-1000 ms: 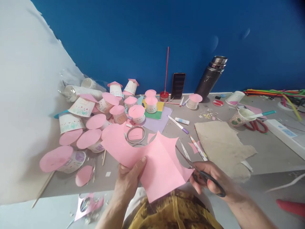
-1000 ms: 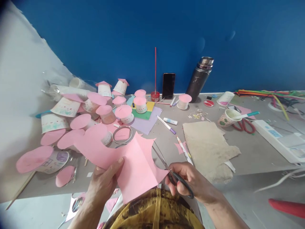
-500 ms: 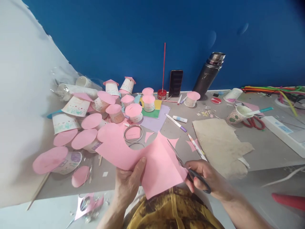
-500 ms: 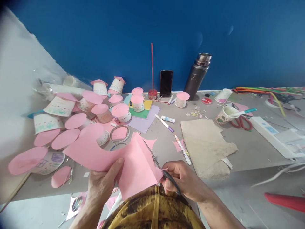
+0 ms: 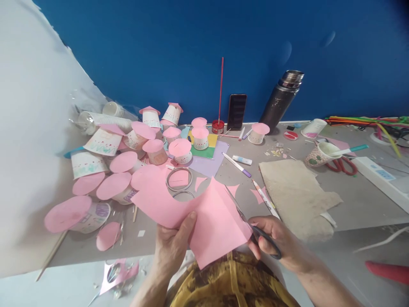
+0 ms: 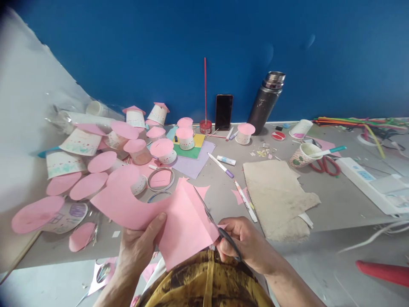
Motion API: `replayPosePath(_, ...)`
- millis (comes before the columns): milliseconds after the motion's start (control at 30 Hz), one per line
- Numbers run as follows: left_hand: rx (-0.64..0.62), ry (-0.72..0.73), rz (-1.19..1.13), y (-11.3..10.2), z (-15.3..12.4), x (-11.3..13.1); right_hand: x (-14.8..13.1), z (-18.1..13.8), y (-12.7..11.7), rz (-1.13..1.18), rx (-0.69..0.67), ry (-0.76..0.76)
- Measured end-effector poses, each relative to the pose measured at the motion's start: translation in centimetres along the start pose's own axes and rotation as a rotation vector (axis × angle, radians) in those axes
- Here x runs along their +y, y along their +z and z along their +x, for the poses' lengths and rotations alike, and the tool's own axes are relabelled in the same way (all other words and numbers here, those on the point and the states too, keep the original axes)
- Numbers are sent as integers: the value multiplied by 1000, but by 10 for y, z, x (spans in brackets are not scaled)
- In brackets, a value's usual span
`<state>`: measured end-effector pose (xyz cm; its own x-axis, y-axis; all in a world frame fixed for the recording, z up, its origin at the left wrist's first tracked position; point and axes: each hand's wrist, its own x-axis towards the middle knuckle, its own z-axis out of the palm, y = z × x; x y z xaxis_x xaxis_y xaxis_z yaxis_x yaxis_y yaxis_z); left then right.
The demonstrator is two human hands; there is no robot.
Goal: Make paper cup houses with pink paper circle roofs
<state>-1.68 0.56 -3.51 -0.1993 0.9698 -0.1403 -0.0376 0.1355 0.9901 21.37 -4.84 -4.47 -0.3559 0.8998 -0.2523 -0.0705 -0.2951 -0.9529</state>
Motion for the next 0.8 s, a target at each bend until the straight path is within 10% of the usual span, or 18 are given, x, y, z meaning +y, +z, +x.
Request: replayPosePath(800, -156, -111, -175, -19, 11, -7, 18, -7, -6, 31, 13, 81)
